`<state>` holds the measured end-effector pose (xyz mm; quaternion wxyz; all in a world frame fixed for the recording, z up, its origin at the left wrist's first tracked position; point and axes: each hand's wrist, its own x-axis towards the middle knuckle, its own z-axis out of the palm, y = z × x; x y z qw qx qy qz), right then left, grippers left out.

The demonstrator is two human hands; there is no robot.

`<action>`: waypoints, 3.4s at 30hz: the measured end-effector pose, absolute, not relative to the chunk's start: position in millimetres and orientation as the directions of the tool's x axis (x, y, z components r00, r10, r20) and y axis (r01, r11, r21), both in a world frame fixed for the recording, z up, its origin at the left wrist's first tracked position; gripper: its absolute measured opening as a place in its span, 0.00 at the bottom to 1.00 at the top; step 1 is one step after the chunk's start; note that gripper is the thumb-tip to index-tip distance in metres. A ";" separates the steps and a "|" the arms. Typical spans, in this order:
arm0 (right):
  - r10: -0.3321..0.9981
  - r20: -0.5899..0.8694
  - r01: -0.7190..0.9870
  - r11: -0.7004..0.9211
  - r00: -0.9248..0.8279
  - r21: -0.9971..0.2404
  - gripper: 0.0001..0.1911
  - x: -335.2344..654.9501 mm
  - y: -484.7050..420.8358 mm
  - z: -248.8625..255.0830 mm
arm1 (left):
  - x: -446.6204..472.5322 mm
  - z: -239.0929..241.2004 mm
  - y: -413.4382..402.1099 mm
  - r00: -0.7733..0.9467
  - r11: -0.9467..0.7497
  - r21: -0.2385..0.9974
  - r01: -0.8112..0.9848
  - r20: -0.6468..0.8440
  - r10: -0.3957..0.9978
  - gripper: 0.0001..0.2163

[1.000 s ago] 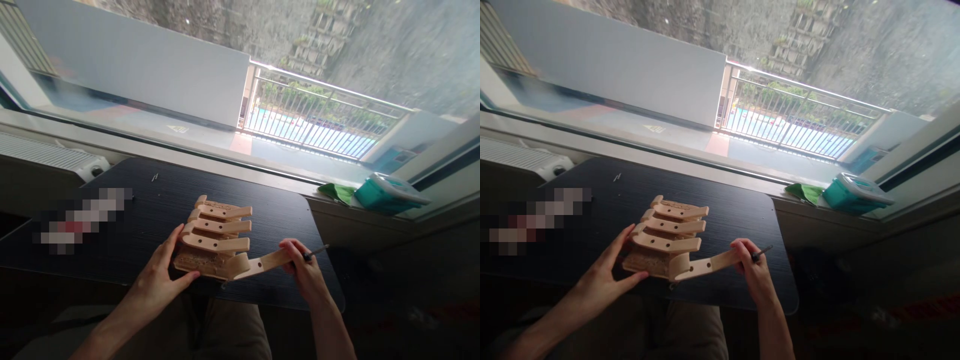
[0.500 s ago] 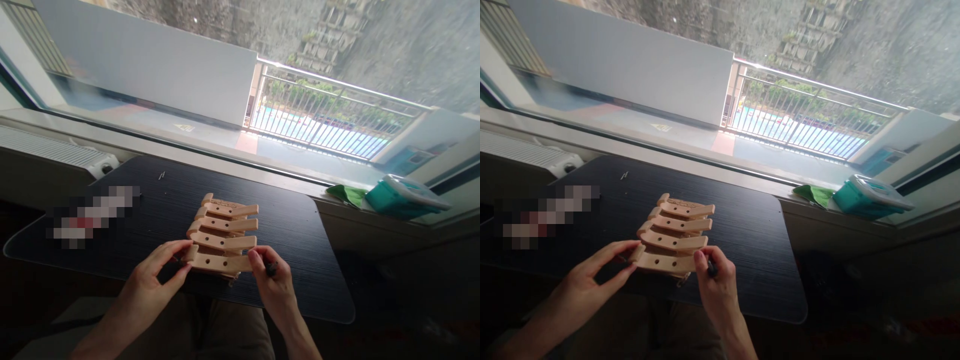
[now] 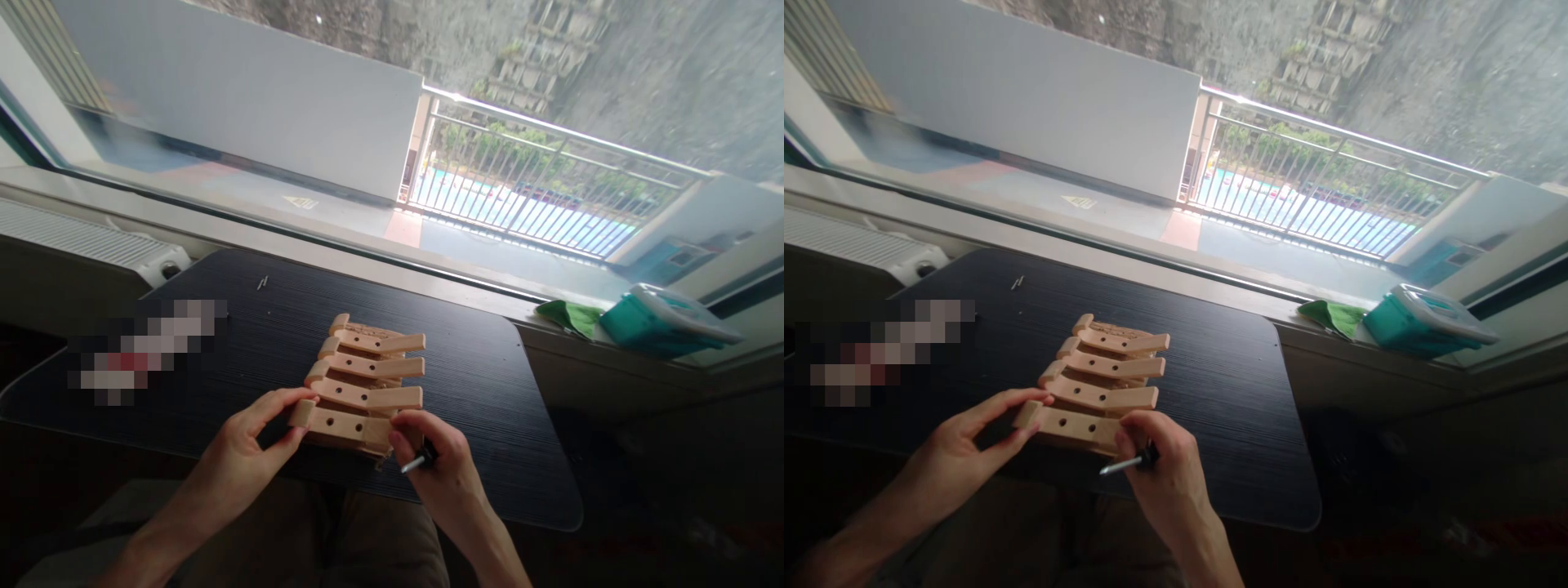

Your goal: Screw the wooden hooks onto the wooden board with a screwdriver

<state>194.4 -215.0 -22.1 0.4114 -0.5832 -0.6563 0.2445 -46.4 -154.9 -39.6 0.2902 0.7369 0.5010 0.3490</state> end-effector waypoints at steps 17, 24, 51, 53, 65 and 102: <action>0.965 0.262 0.624 0.202 0.004 -0.754 0.06 193.6 -216.6 -16.7 | -52.4 -39.5 -150.7 0.298 -0.255 0.793 0.554 0.098 0.950 0.18; 0.976 0.216 0.648 0.146 0.029 -0.747 0.07 193.4 -215.2 -15.1 | -57.6 -43.7 -149.0 0.371 -0.335 0.790 0.514 0.147 0.917 0.17; 0.947 0.317 0.641 0.280 -0.060 -0.714 0.09 187.2 -227.0 -19.6 | -56.8 -53.3 -148.8 0.388 -0.410 0.770 0.488 0.229 0.893 0.13; 0.951 0.301 0.641 0.273 -0.068 -0.717 0.09 188.9 -226.9 -18.9 | -57.9 -52.0 -149.8 0.393 -0.422 0.763 0.490 0.239 0.888 0.13; 0.942 0.303 0.618 0.326 -0.146 -0.716 0.09 193.8 -237.9 -15.3 | -66.7 -48.8 -170.1 0.405 -0.447 0.727 0.521 0.251 0.879 0.14; 0.982 0.185 0.654 0.162 -0.033 -0.739 0.07 196.9 -216.5 -10.6 | -56.4 -50.9 -145.1 0.428 -0.421 0.788 0.450 0.224 0.876 0.13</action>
